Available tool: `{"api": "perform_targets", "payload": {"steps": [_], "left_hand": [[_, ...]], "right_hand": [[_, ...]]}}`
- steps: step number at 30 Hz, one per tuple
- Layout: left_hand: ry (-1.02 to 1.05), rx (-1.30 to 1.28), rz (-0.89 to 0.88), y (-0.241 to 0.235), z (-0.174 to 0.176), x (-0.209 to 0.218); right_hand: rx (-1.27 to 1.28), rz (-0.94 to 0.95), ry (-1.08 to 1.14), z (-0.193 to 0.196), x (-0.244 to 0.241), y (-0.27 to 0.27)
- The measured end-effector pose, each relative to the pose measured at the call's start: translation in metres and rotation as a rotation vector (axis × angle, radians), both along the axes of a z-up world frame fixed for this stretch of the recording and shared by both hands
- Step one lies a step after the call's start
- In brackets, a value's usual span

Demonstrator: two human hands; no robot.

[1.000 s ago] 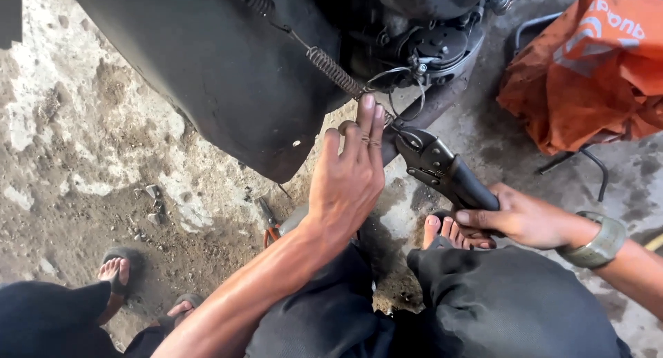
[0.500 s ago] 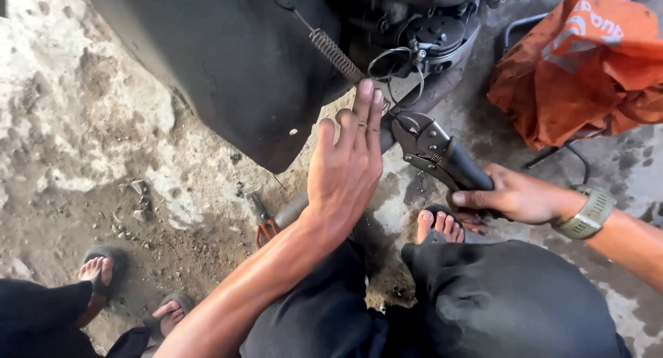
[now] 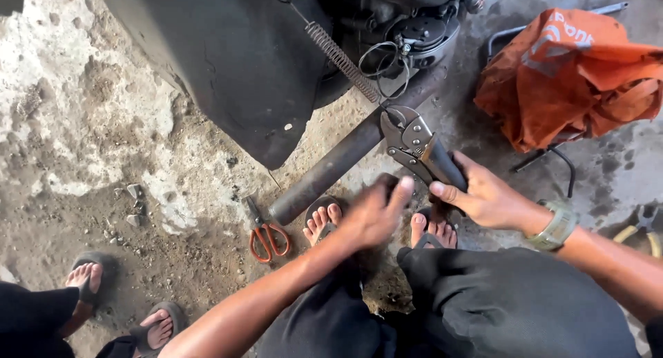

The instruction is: The person works on a motorcycle's engine area, manipulating wires and a spring. They use locking pliers to secure a component, then stand up and walk away from the motorcycle.

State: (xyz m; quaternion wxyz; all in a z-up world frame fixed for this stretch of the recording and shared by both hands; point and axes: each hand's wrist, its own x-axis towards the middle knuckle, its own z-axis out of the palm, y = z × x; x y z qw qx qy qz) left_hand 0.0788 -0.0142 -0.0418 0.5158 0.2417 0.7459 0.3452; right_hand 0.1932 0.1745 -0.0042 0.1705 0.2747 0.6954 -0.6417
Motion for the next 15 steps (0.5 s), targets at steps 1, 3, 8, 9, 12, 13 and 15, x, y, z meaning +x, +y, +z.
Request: {"api": "perform_targets", "payload": {"steps": [1,3,8,9,12,13,15], "left_hand": [[0.003,0.004,0.008,0.004,-0.006,0.014],[-0.749,0.302,0.222,0.013,-0.019,0.039],[-0.929,0.490,0.522,0.026,-0.059,0.082],[-0.976,0.555,0.567,0.027,-0.066,0.084],[-1.093,0.567,0.623,0.023,-0.079,0.103],[-1.093,0.566,0.624,0.022,-0.076,0.102],[-0.997,0.501,0.637,0.025,-0.072,0.101]], "right_hand": [[0.004,0.008,0.003,-0.001,-0.004,0.003],[0.048,-0.001,0.049,-0.004,-0.011,0.009],[0.158,0.001,0.056,-0.037,0.010,0.016],[0.200,-0.003,0.064,-0.043,0.012,0.018],[0.257,-0.011,0.066,-0.005,0.000,-0.001],[0.256,-0.011,0.065,-0.002,-0.002,-0.005],[0.337,0.004,0.029,0.004,-0.005,-0.009]]}}
